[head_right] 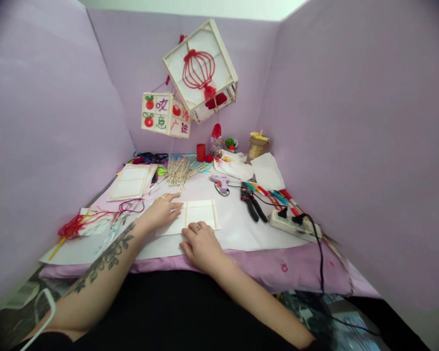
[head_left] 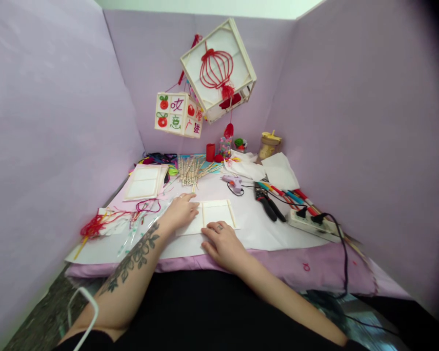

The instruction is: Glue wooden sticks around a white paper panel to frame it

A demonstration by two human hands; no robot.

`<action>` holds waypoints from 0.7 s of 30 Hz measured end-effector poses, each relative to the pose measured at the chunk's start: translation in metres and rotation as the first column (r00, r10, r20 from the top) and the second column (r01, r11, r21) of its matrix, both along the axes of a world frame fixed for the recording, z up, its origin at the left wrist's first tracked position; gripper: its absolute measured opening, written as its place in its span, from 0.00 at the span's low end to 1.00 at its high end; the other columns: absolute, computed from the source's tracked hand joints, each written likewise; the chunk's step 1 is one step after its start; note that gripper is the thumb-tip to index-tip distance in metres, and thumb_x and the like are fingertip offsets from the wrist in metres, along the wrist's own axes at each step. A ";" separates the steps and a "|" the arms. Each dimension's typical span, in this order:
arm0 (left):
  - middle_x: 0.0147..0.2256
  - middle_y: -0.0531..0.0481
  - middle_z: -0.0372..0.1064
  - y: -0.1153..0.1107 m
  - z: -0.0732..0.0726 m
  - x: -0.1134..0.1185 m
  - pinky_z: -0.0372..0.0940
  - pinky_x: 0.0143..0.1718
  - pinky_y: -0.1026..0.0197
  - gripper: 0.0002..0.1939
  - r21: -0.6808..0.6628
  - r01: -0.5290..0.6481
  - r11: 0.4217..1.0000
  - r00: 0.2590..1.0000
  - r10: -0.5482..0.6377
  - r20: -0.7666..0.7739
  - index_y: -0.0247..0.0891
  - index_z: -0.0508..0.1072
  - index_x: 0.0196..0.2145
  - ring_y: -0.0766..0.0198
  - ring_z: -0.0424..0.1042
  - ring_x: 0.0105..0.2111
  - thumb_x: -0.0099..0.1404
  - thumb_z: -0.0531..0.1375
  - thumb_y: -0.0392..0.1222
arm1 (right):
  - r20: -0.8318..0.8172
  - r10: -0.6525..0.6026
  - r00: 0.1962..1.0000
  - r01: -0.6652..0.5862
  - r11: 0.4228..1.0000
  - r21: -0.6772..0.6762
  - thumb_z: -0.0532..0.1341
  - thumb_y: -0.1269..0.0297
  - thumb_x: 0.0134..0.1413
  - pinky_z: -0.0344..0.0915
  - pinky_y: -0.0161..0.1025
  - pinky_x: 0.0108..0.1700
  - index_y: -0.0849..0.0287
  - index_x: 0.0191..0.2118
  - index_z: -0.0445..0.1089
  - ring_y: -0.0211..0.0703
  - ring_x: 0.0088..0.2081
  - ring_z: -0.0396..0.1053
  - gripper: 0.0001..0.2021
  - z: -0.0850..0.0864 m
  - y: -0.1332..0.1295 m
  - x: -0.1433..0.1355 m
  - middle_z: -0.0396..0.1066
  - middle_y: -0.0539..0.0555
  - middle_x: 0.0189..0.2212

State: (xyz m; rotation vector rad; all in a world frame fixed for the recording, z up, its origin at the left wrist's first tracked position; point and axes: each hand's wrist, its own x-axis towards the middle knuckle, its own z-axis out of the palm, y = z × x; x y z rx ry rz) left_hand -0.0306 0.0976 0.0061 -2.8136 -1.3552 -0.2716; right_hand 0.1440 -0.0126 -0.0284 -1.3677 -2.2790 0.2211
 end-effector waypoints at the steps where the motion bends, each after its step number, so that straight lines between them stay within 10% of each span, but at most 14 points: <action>1: 0.53 0.41 0.66 -0.009 -0.001 -0.002 0.59 0.55 0.49 0.13 0.008 -0.006 1.000 0.999 0.006 0.050 0.39 0.77 0.45 0.52 0.64 0.53 0.64 0.57 0.40 | 0.003 0.001 1.000 -0.001 1.000 -0.003 0.58 0.63 0.59 0.57 0.45 0.52 0.58 0.50 0.68 0.47 0.49 0.60 0.14 0.001 0.000 0.000 0.68 0.58 0.46; 8: 0.40 0.46 0.74 -0.074 -0.028 -0.017 0.65 0.48 0.57 0.09 -0.031 0.017 0.999 0.965 -0.009 0.261 0.38 0.77 0.40 0.59 0.70 0.43 0.65 0.57 0.36 | 0.091 0.020 0.996 -0.015 0.998 -0.053 0.58 0.60 0.59 0.57 0.43 0.49 0.57 0.48 0.70 0.47 0.48 0.61 0.13 0.013 0.006 0.003 0.69 0.56 0.45; 21: 0.40 0.47 0.73 -0.076 -0.040 -0.022 0.66 0.47 0.57 0.13 0.023 0.008 1.000 0.948 -0.015 0.318 0.38 0.76 0.41 0.60 0.69 0.42 0.64 0.54 0.29 | 0.247 -0.226 0.942 0.278 0.939 -0.202 0.51 0.64 0.60 0.62 0.40 0.37 0.65 0.43 0.70 0.50 0.39 0.72 0.14 0.027 0.038 -0.028 0.73 0.62 0.38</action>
